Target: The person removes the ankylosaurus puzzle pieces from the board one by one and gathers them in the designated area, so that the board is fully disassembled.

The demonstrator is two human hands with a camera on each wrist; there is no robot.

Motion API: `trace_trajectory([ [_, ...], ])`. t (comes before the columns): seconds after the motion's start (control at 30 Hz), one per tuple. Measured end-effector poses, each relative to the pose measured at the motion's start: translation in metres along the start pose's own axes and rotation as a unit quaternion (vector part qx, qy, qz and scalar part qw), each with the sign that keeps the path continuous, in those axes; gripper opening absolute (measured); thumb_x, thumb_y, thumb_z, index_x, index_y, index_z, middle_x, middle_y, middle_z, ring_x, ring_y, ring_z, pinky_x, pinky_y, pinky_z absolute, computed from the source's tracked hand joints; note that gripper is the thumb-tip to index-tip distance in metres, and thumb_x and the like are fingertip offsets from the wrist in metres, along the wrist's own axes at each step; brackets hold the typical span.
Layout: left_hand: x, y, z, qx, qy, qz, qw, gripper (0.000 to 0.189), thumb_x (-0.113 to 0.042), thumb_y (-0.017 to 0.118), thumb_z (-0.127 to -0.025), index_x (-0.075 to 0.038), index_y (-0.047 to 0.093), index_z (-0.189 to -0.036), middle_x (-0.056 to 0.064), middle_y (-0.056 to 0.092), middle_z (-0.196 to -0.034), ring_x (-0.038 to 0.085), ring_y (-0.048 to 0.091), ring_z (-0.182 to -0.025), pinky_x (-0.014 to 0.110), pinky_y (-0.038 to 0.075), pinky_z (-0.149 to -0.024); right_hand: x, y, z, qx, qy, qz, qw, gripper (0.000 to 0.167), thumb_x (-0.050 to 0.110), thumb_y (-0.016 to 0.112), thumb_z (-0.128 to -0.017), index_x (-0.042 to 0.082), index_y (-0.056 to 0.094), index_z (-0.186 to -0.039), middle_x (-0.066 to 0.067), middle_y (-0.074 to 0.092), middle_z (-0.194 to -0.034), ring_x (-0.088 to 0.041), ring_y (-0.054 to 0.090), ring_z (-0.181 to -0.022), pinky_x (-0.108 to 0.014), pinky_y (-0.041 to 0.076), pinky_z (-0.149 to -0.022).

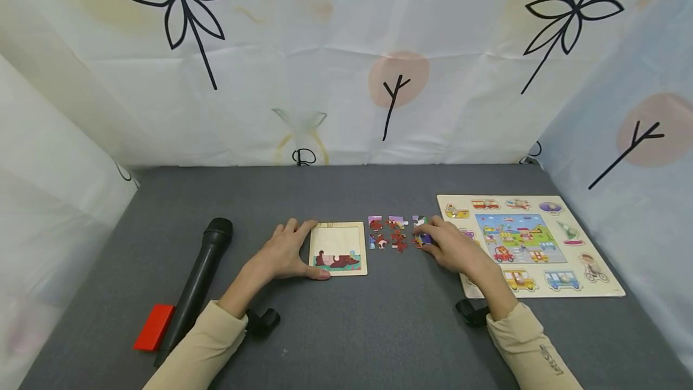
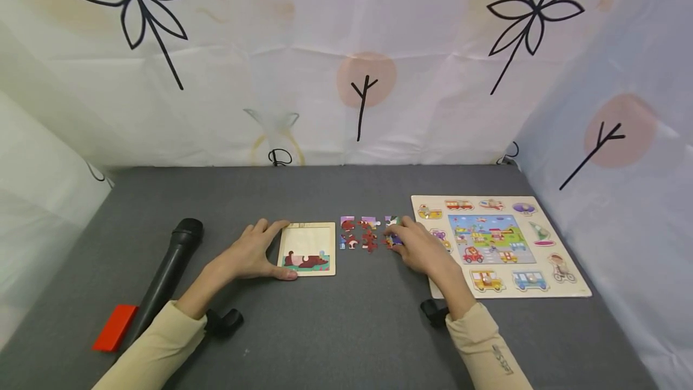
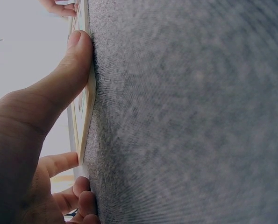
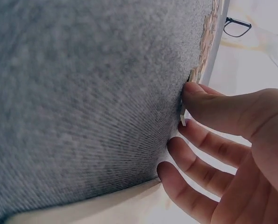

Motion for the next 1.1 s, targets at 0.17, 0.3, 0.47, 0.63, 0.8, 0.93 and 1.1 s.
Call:
trace_trajectory([
  [0.17,-0.001,0.000,0.000,-0.002,0.002,-0.002,1.0000,0.116,-0.064,0.091,-0.063,-0.020,0.039,-0.157,0.016,0.052,-0.126,0.032,0.049,-0.107,0.051,0.053,-0.085,0.000,0.000,0.000,-0.001,0.002,0.003,1.0000,0.029,0.005,0.067,-0.097,0.007,0.071,-0.125,-0.012,0.063,-0.109,-0.024,0.058,-0.090,-0.042,0.048,-0.079],
  [0.3,-0.001,0.000,0.000,-0.002,0.003,-0.002,1.0000,0.116,-0.065,0.091,-0.063,-0.020,0.039,-0.157,0.016,0.052,-0.125,0.032,0.049,-0.107,0.051,0.053,-0.085,0.000,-0.001,0.001,-0.006,-0.002,0.002,1.0000,0.030,0.004,0.067,-0.096,0.006,0.071,-0.126,-0.014,0.063,-0.110,-0.025,0.059,-0.091,-0.043,0.049,-0.079],
  [0.47,-0.001,0.000,0.000,0.000,0.003,-0.001,1.0000,0.116,-0.064,0.090,-0.064,-0.020,0.038,-0.157,0.017,0.052,-0.126,0.032,0.049,-0.108,0.051,0.053,-0.085,0.003,-0.004,0.001,-0.018,-0.007,0.007,0.9998,0.029,0.003,0.070,-0.094,0.006,0.071,-0.123,-0.014,0.064,-0.108,-0.025,0.061,-0.090,-0.043,0.050,-0.078],
  [0.63,-0.001,0.000,0.000,-0.001,0.003,-0.002,1.0000,0.117,-0.065,0.090,-0.063,-0.020,0.038,-0.157,0.017,0.052,-0.127,0.033,0.050,-0.110,0.052,0.053,-0.085,0.008,-0.008,-0.001,-0.035,-0.005,0.017,0.9992,0.031,0.007,0.073,-0.093,0.006,0.071,-0.124,-0.014,0.065,-0.110,-0.023,0.061,-0.090,-0.045,0.052,-0.079],
  [0.8,-0.001,-0.001,0.001,0.000,0.004,-0.005,1.0000,0.117,-0.066,0.090,-0.063,-0.019,0.038,-0.158,0.016,0.052,-0.126,0.033,0.050,-0.109,0.051,0.053,-0.083,0.021,-0.012,-0.006,-0.036,-0.008,0.010,0.9993,0.035,0.009,0.073,-0.093,0.005,0.069,-0.128,-0.015,0.065,-0.112,-0.023,0.061,-0.090,-0.043,0.052,-0.079],
  [0.93,-0.002,-0.001,0.002,0.000,0.006,-0.005,1.0000,0.117,-0.066,0.090,-0.063,-0.019,0.038,-0.157,0.016,0.052,-0.124,0.032,0.049,-0.107,0.050,0.053,-0.081,0.035,-0.013,-0.012,-0.034,-0.018,-0.004,0.9992,0.037,0.008,0.072,-0.093,0.005,0.068,-0.130,-0.015,0.064,-0.113,-0.021,0.058,-0.087,-0.037,0.049,-0.074],
  [1.1,-0.003,-0.001,0.003,-0.004,0.019,-0.011,0.9998,0.117,-0.067,0.088,-0.064,-0.017,0.039,-0.157,0.017,0.052,-0.124,0.032,0.050,-0.107,0.051,0.054,-0.083,0.051,-0.011,-0.020,-0.030,-0.035,-0.012,0.9989,0.038,0.008,0.072,-0.094,0.006,0.067,-0.132,-0.015,0.064,-0.113,-0.020,0.057,-0.085,-0.032,0.047,-0.072],
])
Point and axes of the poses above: each hand's wrist, its own z-axis away from the middle knuckle, its own y-axis out of the palm, x = y × z, the point moved 6 cm from there along -z, towards the middle knuckle
